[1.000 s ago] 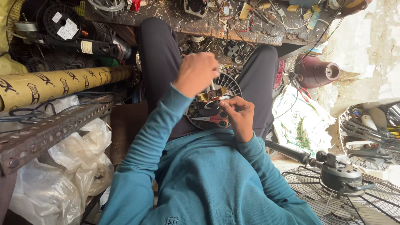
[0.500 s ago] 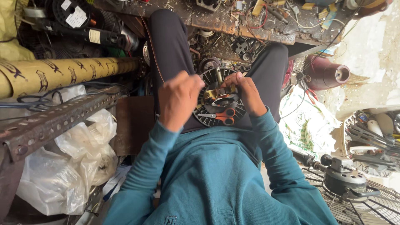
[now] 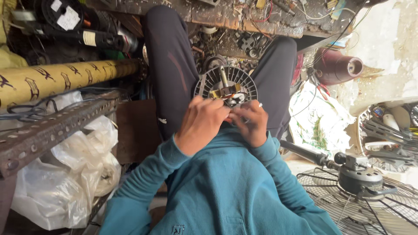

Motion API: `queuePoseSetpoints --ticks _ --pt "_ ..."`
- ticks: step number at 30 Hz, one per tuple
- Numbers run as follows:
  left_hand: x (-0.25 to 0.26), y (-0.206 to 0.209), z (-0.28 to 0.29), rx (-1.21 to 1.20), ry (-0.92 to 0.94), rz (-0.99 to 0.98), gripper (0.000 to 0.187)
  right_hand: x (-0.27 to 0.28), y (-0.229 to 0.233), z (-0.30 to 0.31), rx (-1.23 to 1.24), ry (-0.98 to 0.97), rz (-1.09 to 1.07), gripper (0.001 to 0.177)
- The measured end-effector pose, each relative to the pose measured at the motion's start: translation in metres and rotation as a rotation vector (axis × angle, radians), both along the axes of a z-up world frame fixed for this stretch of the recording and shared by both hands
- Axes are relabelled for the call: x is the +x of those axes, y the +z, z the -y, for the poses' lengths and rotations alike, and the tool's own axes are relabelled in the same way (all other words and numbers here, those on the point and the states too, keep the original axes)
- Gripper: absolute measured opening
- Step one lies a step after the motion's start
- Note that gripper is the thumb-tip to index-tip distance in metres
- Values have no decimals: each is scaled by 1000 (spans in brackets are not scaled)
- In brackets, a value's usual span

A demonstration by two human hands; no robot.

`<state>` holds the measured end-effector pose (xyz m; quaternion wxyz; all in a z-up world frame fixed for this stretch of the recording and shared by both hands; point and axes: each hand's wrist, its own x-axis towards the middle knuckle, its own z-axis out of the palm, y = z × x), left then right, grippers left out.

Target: The person repairs a fan motor component, using scissors to trim wires and manipulating small electrical parts by hand on a cluttered workbench.

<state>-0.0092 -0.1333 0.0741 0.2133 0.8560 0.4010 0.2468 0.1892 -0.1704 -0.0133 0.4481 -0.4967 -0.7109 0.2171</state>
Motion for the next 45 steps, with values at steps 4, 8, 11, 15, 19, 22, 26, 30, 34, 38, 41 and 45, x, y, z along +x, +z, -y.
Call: queuePoseSetpoints --ticks 4,8,11,15,19,22,26,30,34,38,41,45 --pt "17 1 -50 197 16 -47 7 0 -18 -9 -430 -94 -499 3" --pt "33 -39 -125 99 137 -116 12 1 -21 -18 -612 -168 -654 8" --pt "20 -72 -145 -87 175 -81 16 2 -13 -24 -544 -188 -626 12" --pt "-3 -97 -128 -178 230 -30 21 8 7 -43 -340 -33 -644 17" --pt "-13 -94 -113 -118 246 87 17 10 11 -70 -249 111 -441 29" --pt "-12 -94 -106 -190 304 113 17 12 -3 -81 -444 234 -514 45" --pt "-22 -97 -100 -107 366 86 16 10 -20 -80 -572 288 -602 51" --pt "-33 -73 -80 -11 459 126 15 11 -23 -83 -645 282 -637 54" --pt "-35 -33 -39 -142 440 240 16 16 -20 -82 -647 269 -584 55" --pt "-15 -19 3 -153 119 275 14 14 -13 -76 -609 294 -544 53" --pt "-1 -22 18 -221 -5 121 24 0 -4 -51 -461 46 -490 38" --pt "-2 -34 23 -262 -28 8 22 -5 14 -15 11 -95 9 38"
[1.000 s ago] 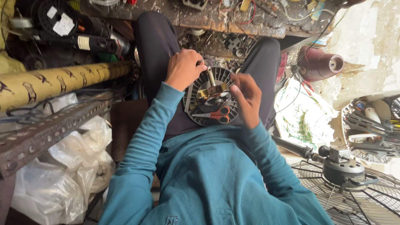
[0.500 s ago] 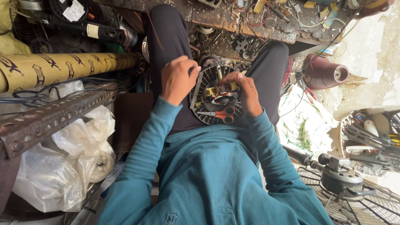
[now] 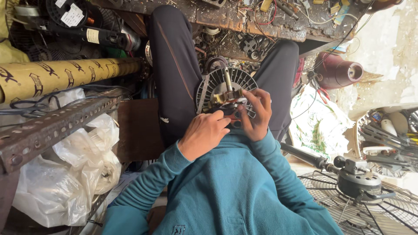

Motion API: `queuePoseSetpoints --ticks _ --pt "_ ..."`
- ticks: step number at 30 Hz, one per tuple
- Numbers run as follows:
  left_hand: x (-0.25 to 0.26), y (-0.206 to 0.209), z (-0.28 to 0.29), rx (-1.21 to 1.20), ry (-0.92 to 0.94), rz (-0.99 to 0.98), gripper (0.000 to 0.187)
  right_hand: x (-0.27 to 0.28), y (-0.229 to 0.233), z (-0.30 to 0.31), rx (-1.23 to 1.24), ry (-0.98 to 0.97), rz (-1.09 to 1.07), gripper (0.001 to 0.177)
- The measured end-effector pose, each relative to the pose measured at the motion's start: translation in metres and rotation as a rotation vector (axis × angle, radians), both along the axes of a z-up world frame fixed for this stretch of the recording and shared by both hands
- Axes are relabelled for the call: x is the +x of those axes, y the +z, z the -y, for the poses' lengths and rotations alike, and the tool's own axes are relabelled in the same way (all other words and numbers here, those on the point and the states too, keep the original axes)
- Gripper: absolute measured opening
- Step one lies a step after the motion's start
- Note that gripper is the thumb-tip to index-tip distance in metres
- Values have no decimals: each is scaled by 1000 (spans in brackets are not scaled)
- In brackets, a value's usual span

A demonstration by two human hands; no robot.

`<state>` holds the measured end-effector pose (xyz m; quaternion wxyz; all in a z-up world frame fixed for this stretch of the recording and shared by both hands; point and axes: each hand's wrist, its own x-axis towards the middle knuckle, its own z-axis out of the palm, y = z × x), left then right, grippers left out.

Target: The person repairs a fan motor component, using scissors to trim wires and manipulating small electrical parts by hand on a cluttered workbench.

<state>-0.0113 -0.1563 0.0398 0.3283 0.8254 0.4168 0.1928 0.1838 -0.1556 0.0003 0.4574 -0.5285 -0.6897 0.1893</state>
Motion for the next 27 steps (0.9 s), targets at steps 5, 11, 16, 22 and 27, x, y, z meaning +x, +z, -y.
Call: queuePoseSetpoints --ticks 5,11,16,22,27 --pt "3 -20 2 56 60 20 17 12 12 -13 19 -24 -94 36" --pt "6 -28 2 163 115 22 12 15 30 -35 125 131 198 29" --pt "8 -34 4 205 138 52 9 15 22 -36 160 173 306 28" --pt "12 -41 6 163 138 89 7 5 5 -35 66 135 79 26" --pt "14 -50 7 134 134 88 8 2 -2 -33 18 138 45 28"
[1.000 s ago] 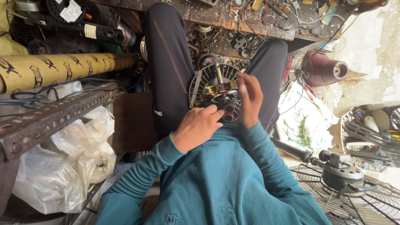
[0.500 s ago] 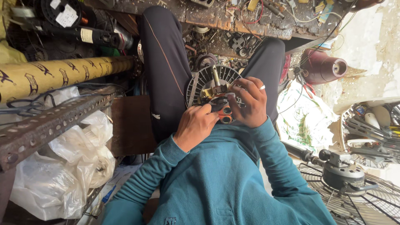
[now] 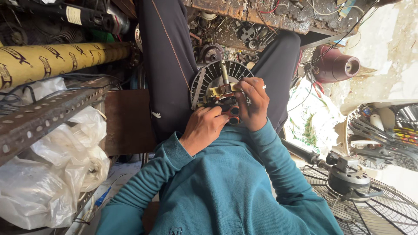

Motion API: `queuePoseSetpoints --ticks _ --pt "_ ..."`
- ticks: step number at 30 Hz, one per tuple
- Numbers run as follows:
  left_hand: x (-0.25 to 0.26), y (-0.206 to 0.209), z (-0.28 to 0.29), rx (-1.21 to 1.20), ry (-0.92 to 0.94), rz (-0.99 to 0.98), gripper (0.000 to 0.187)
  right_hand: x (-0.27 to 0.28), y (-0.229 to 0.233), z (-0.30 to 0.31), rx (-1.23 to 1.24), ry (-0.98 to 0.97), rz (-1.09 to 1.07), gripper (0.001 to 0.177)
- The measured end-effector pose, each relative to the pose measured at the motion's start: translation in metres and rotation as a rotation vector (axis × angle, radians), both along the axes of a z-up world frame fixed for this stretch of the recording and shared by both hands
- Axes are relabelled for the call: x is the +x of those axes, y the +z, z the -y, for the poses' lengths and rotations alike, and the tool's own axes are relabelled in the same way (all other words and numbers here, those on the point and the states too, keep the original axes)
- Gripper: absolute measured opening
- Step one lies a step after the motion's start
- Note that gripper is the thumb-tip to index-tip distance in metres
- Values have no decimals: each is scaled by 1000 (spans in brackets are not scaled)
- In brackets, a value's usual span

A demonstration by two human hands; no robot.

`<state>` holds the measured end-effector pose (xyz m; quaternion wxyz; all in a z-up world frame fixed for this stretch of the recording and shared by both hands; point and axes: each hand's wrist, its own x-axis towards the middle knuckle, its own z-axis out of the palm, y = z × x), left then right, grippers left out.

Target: The person repairs a fan motor component, using scissors to trim wires and manipulating small electrical parts by hand on a cluttered workbench.

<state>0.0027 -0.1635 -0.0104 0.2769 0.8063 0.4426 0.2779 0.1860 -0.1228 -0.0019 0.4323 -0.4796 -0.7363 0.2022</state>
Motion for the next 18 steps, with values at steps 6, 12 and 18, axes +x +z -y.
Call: queuePoseSetpoints --ticks 6,12,18 --pt "1 -6 1 -4 -15 -1 8 -1 -15 4 -115 -28 -119 23" --pt "1 -3 1 -13 -19 11 8 -3 -28 6 -95 -58 -283 18" --pt "-4 14 0 24 -45 25 10 -12 -17 24 189 -262 -141 19"
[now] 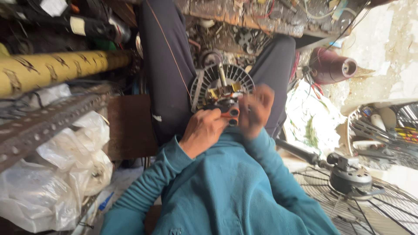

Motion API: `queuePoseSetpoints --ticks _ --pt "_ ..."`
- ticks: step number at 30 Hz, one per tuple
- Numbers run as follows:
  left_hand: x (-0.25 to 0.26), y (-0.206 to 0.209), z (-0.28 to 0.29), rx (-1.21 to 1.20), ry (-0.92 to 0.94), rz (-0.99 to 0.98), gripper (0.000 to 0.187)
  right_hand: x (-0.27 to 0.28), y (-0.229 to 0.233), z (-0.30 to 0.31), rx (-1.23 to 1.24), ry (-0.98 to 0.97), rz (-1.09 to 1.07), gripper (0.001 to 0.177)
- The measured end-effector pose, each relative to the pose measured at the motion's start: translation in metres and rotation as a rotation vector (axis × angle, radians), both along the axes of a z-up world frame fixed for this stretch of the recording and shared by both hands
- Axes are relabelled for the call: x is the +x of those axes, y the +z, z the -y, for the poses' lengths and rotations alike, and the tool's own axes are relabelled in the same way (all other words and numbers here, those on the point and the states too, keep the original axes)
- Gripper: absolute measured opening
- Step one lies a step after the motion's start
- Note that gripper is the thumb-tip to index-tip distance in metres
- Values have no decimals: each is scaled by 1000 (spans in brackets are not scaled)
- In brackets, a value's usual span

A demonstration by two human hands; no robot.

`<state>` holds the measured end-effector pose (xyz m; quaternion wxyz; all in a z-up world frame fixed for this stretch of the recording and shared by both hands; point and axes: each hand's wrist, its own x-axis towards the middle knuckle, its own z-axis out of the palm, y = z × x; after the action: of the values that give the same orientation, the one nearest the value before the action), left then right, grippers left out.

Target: The person repairs a fan motor component, using scissors to trim wires and manipulating small electrical parts by hand on a cluttered workbench.

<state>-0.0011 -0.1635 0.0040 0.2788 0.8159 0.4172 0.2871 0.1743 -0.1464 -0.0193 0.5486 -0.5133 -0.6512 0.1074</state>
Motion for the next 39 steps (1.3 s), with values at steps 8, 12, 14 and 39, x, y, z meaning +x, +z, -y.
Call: queuePoseSetpoints --ticks 8,12,14,39 --pt "-6 58 -21 126 -95 -77 8 15 7 28 -175 152 240 32" --pt "1 80 -48 241 -177 -133 4 9 -1 28 -184 34 -73 30" --pt "5 81 -46 245 -237 -136 8 14 -1 25 -194 85 -48 35" --pt "-8 74 -50 75 -327 -154 18 20 4 18 -205 270 84 23"
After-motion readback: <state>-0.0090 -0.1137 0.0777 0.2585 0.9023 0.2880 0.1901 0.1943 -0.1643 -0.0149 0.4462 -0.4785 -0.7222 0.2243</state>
